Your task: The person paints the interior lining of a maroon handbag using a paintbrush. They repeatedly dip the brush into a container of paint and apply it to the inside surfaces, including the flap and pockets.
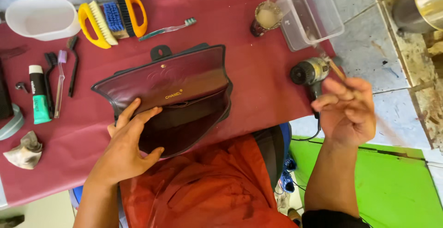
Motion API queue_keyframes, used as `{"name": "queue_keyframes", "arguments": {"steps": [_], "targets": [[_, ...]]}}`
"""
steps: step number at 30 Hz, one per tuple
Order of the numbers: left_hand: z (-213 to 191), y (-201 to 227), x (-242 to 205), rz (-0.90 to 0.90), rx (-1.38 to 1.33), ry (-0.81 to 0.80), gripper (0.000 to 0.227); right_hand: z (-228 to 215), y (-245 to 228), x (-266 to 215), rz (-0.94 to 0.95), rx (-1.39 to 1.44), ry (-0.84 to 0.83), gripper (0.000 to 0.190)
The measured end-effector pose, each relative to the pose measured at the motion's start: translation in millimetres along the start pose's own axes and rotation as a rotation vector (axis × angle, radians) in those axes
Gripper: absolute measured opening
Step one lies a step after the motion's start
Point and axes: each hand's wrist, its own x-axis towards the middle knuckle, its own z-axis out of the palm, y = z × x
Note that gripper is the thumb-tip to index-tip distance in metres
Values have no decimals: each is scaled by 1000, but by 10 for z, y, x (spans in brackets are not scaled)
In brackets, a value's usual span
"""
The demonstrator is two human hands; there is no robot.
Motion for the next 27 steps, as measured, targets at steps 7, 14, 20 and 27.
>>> {"name": "queue_keyframes", "arguments": {"steps": [7,14,20,27], "targets": [[47,-30,19,-29,20,30,94,252,255,961,-186,-860,471,40],[83,-22,8,-68,-2,43,93,-44,1502,1328,132,-817,648,19],[102,-54,30,-57,-5,57,92,-174,2220,1500,256,-877,782,76],[111,-55,14,-54,-14,54,95,-188,2407,1762,279,-896,803,103]]}}
